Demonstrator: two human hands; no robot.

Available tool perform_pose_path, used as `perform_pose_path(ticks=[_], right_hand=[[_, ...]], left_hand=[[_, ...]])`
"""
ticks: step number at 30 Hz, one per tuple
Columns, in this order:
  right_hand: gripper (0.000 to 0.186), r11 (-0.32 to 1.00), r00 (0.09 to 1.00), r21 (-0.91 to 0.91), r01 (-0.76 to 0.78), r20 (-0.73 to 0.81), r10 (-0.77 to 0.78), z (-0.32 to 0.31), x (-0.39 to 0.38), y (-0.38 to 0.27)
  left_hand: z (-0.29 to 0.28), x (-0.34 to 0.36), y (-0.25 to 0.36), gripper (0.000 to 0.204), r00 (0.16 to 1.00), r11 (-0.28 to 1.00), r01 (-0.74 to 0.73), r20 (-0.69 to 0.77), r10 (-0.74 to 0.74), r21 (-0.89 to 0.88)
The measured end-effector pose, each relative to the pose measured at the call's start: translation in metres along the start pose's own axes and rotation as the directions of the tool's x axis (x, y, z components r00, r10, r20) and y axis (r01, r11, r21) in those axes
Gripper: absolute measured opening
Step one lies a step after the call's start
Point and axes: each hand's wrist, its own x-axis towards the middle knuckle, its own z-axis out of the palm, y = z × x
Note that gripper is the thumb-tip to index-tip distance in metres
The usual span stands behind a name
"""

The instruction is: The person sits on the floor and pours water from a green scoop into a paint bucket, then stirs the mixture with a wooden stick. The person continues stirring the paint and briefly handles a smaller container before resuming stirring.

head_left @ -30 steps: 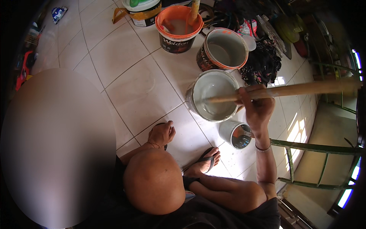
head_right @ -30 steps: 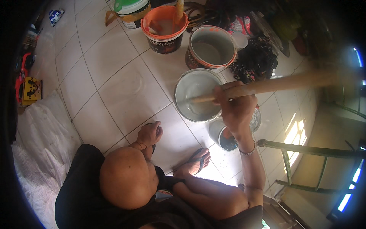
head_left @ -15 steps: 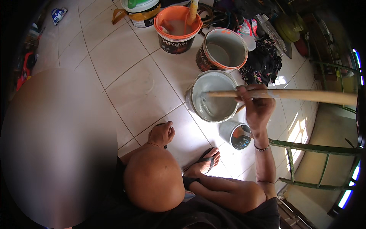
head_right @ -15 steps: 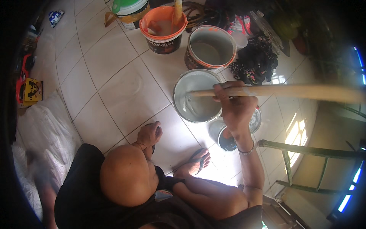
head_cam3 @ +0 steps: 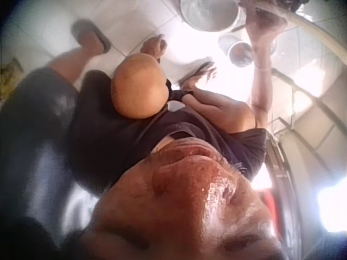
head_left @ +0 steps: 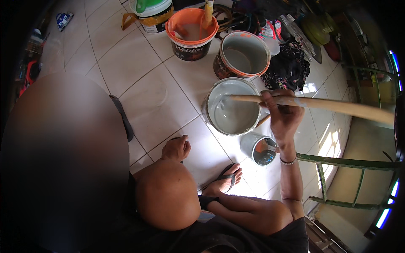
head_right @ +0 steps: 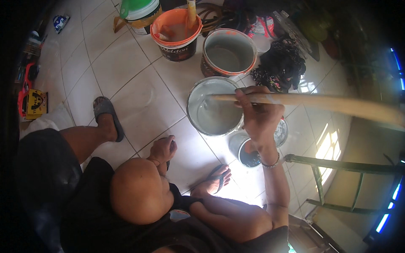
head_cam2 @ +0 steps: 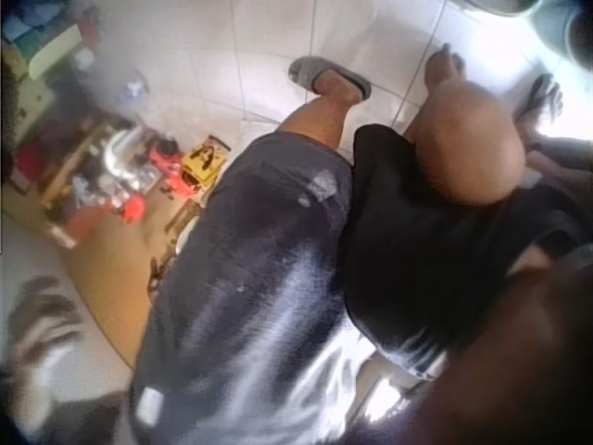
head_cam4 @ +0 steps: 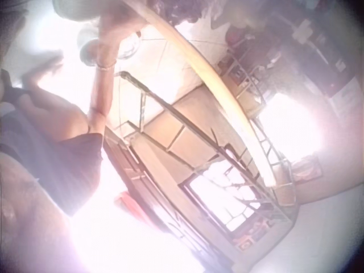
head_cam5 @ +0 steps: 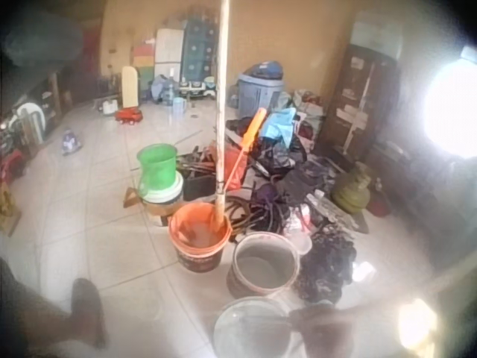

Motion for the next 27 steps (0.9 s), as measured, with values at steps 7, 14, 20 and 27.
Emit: perform_pose_path(ticks=[7, 14, 20, 27], right_hand=[[0.01, 0.863, 0.984, -0.483, 0.146, 0.164, -0.075, -0.024, -0.008, -0.016], [0.007, 0.993, 0.994, -0.116, 0.037, 0.107, -0.025, -0.003, -0.006, 0.005], [0.01, 0.814, 0.982, -0.551, 0.184, 0.144, -0.124, -0.018, -0.008, -0.015], [0.009, 0.977, 0.99, -0.208, -0.04, 0.122, 0.067, 0.0, -0.012, -0.004]], left_hand=[[0.001, -0.001, -0.005, 0.024, 1.0, 1.0, -0.02, -0.013, 0.02, -0.016], [0.005, -0.001, -0.006, 0.024, 0.995, 0.997, -0.071, -0.07, 0.071, -0.003], [0.002, -0.002, -0.004, 0.024, 0.986, 0.992, -0.124, -0.114, 0.12, -0.025], [0.002, 0.0, -0.002, 0.022, 0.984, 0.989, -0.14, -0.113, 0.135, -0.043]])
